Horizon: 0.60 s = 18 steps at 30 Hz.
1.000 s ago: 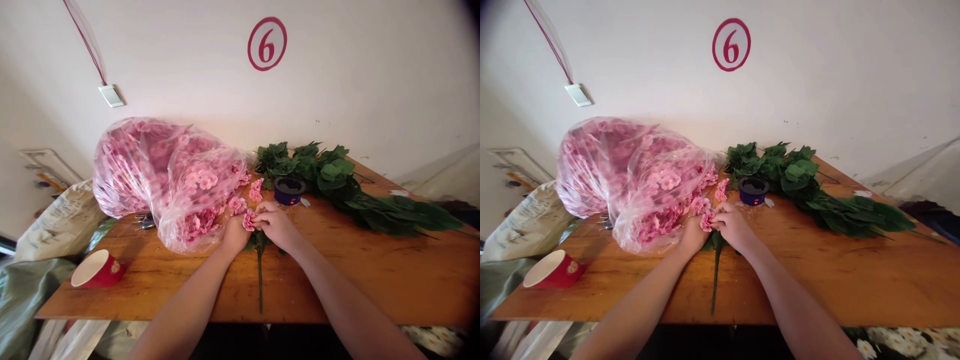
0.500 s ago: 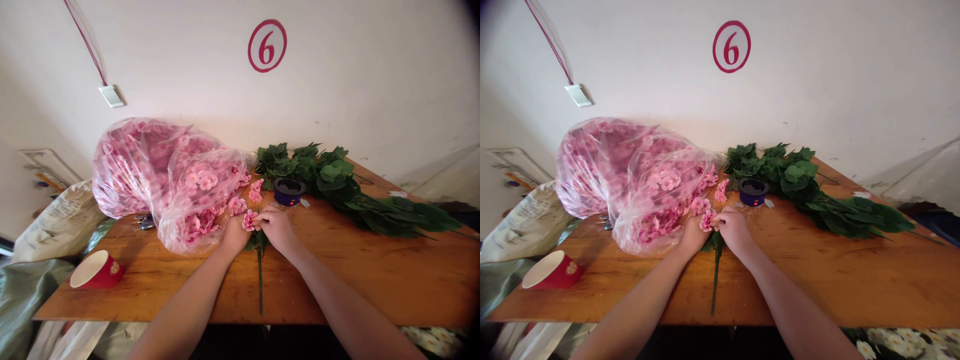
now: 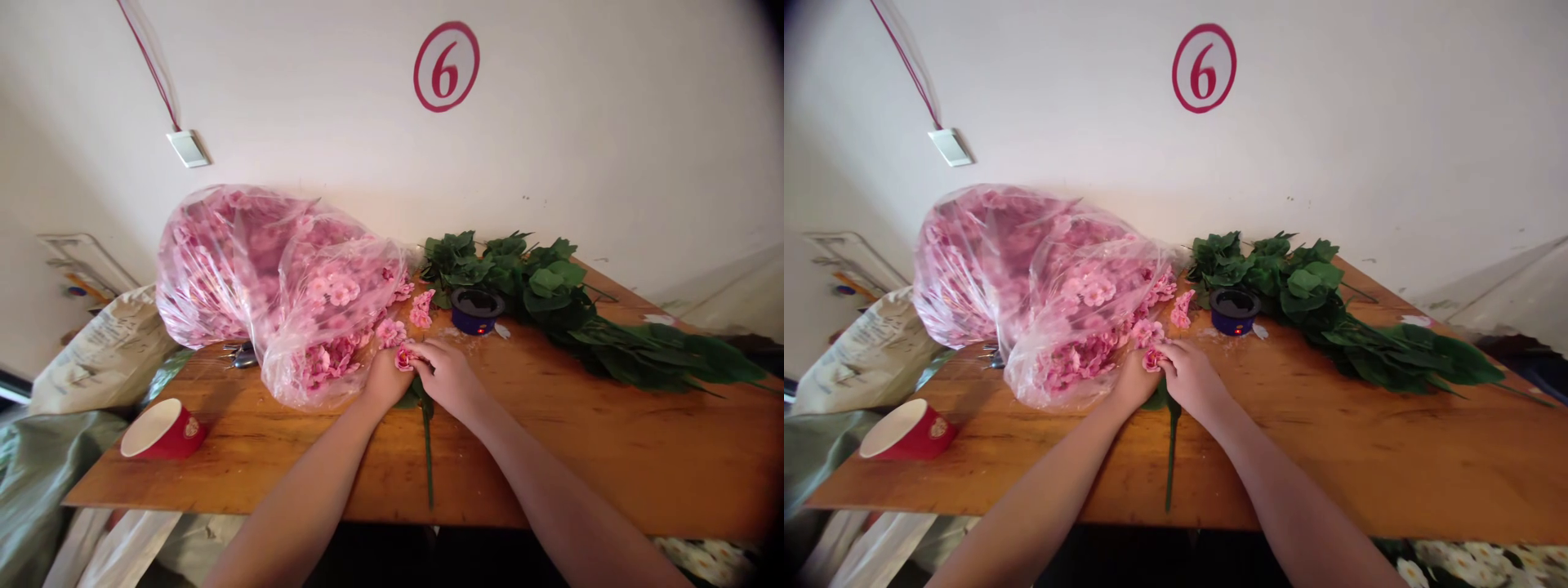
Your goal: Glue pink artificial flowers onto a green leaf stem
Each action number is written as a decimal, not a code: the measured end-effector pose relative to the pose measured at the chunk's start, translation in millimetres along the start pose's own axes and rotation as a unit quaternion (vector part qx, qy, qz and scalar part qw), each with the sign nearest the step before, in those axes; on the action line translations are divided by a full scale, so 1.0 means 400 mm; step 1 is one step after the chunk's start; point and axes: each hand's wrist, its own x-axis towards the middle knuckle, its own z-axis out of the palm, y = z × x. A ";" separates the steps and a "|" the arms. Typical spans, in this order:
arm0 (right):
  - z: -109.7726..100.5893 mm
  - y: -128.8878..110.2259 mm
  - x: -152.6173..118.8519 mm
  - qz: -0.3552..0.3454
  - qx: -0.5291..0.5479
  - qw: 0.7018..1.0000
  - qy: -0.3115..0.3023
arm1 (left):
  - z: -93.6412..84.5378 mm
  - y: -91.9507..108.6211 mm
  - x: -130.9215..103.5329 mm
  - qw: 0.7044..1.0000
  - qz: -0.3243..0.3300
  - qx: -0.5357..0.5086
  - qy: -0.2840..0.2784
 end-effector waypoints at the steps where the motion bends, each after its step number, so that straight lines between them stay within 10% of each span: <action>1: -0.009 -0.002 0.001 -0.002 0.006 1.000 -0.020 | 0.000 -0.003 0.001 0.999 -0.011 -0.035 0.001; 7: -0.045 0.018 0.011 -0.047 0.034 0.996 -0.065 | -0.002 -0.010 0.008 0.985 -0.028 -0.168 -0.001; 18: -0.049 0.053 0.018 -0.082 0.060 0.993 -0.058 | -0.022 0.025 -0.003 0.989 -0.009 -0.114 -0.094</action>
